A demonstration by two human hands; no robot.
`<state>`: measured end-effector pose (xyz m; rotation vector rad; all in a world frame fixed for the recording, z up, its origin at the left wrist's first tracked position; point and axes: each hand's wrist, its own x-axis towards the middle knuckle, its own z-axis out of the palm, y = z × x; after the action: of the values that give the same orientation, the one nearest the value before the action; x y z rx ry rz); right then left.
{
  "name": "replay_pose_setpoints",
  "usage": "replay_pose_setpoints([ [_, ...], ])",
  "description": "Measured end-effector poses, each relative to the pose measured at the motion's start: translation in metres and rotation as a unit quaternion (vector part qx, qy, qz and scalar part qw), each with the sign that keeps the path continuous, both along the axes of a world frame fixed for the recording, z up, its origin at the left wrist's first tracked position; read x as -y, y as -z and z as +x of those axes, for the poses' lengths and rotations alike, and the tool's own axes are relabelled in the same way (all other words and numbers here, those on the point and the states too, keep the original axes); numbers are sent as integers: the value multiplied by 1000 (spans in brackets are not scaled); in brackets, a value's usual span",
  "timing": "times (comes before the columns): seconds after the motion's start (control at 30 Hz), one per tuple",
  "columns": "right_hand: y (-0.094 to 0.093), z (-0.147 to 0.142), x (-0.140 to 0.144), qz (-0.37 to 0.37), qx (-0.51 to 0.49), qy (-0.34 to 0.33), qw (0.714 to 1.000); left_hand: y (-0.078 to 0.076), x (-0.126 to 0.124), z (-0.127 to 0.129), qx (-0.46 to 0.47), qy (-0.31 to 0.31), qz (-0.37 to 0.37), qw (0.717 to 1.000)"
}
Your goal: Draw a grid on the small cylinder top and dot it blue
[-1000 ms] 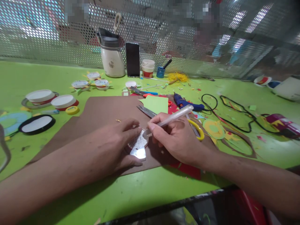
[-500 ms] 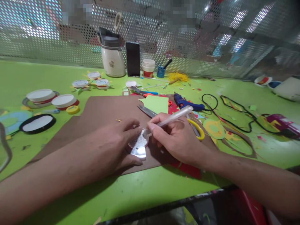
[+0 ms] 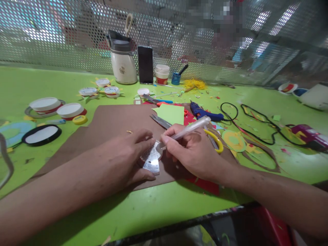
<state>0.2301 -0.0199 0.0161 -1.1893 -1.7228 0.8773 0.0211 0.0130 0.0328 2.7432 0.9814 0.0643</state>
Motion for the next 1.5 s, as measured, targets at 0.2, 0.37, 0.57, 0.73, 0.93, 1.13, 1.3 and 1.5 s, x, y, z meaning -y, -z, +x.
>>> replay_pose_setpoints([
  [0.2,-1,1,0,8,2,-10,1000,0,1,-1,-4,12,-1,1000],
  [0.37,-1,0,2,2,-1,-11,1000,4,0,-1,22,9,13,1000],
  [0.57,-3,0,3,17,8,-16,1000,2,1,-2,15,3,1,1000],
  [0.73,-4,2,4,14,13,-18,1000,0,2,-3,19,-5,-2,1000],
  [0.93,-3,2,5,12,2,-22,1000,3,0,-3,11,-5,-5,1000],
  [1.13,-3,1,5,-10,-7,-18,1000,4,1,-5,25,0,-2,1000],
  [1.3,-5,3,4,12,-14,2,1000,0,1,-1,22,-6,0,1000],
  [1.5,-2,12,-2,78,-14,76,994,-2,-3,-19,32,-39,5,999],
])
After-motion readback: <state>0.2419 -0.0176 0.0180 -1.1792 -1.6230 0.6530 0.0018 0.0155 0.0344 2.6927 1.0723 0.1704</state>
